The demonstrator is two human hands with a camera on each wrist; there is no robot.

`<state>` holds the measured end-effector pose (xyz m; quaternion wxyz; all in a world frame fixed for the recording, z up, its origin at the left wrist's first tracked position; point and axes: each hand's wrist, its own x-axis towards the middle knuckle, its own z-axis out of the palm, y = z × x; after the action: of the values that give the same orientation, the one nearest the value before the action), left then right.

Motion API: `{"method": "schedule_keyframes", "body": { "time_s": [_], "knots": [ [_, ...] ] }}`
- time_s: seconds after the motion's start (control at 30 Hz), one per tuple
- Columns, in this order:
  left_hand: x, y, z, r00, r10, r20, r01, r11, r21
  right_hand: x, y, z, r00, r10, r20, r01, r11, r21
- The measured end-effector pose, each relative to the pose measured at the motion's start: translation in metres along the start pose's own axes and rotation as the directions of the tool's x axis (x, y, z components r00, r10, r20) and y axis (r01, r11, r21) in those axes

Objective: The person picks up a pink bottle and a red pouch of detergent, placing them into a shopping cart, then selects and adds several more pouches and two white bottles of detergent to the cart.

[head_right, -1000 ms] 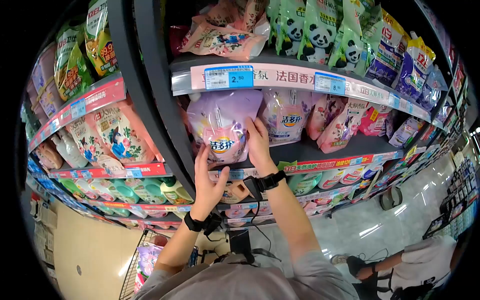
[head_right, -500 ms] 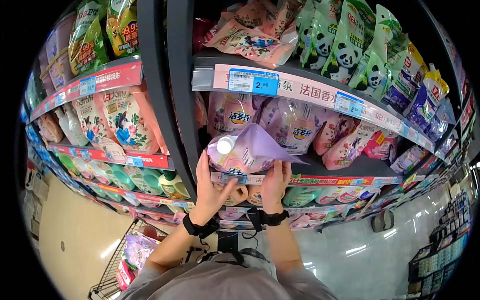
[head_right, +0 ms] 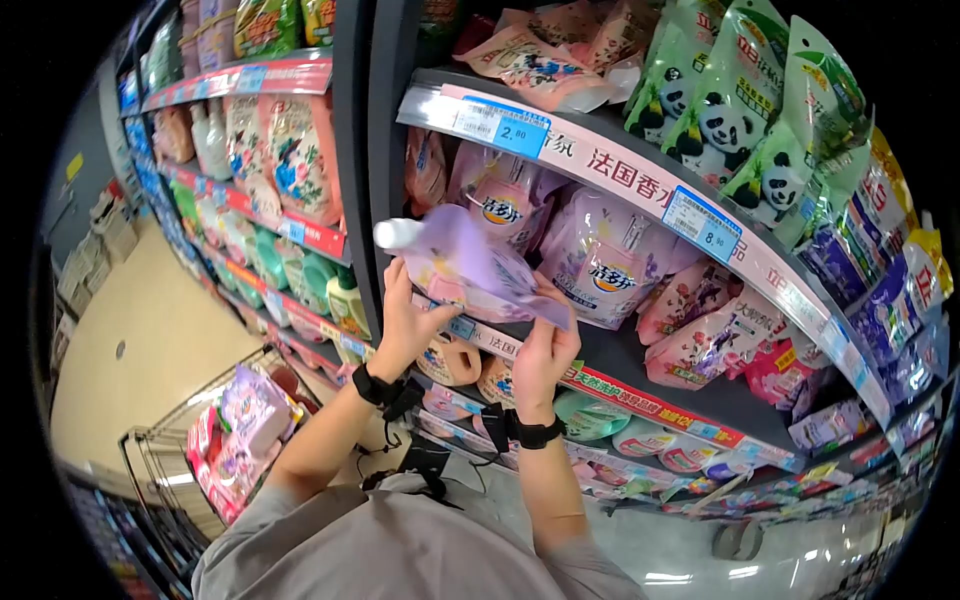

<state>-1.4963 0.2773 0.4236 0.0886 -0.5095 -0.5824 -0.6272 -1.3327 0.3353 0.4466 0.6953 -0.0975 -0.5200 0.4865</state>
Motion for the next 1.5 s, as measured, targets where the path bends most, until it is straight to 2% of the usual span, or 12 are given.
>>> {"method": "schedule_keyframes", "body": {
  "time_s": [0.23,0.3,0.37,0.43,0.5,0.57,0.67,0.77,0.97,1.2,1.33,1.5],
  "knots": [
    [-0.028,0.026,-0.023,0.986,0.127,-0.109,-0.134,0.989,-0.060,-0.005,-0.034,0.023,0.913,-0.303,0.274,0.354,0.922,-0.158],
    [-0.039,0.040,-0.040,0.989,0.103,-0.110,-0.111,0.991,-0.072,-0.024,-0.033,0.015,0.999,0.021,0.038,-0.020,0.999,-0.033],
    [-0.056,0.041,-0.056,0.995,0.081,-0.053,-0.083,0.996,-0.037,-0.034,-0.042,0.034,0.998,-0.041,-0.042,0.041,0.999,-0.004],
    [-0.077,0.047,-0.068,0.997,0.053,-0.051,-0.052,0.998,0.023,-0.046,-0.045,0.039,0.992,-0.051,0.117,0.052,0.999,-0.009],
    [-0.101,0.051,-0.076,0.944,-0.330,0.018,0.318,0.892,-0.320,-0.066,-0.017,0.020,0.966,0.007,0.258,0.038,0.985,-0.167],
    [-0.127,0.038,-0.086,0.925,-0.376,0.058,0.370,0.857,-0.359,-0.076,-0.026,0.040,0.937,0.007,0.348,0.071,0.975,-0.210],
    [-0.165,-0.001,-0.107,0.781,-0.501,0.373,0.606,0.752,-0.260,-0.096,-0.014,0.056,0.849,0.221,0.479,-0.086,0.954,-0.287],
    [-0.211,-0.042,-0.133,0.810,-0.467,0.355,0.567,0.779,-0.269,-0.131,0.008,0.073,0.796,0.267,0.543,-0.113,0.947,-0.300],
    [-0.255,-0.050,-0.225,0.687,-0.695,0.212,0.698,0.549,-0.459,-0.201,0.040,0.132,0.695,0.462,0.551,-0.342,0.886,-0.312],
    [-0.302,-0.053,-0.347,0.621,-0.778,0.096,0.769,0.581,-0.267,-0.278,0.075,0.195,0.346,0.691,0.635,-0.478,0.712,-0.515],
    [-0.330,-0.064,-0.394,0.554,-0.832,0.015,0.832,0.553,-0.048,-0.323,0.085,0.233,0.294,0.673,0.678,-0.474,0.719,-0.508],
    [-0.353,-0.080,-0.442,0.571,-0.812,-0.119,0.807,0.582,-0.101,-0.367,0.110,0.276,0.189,0.588,0.786,-0.371,0.784,-0.498]
  ]
}}
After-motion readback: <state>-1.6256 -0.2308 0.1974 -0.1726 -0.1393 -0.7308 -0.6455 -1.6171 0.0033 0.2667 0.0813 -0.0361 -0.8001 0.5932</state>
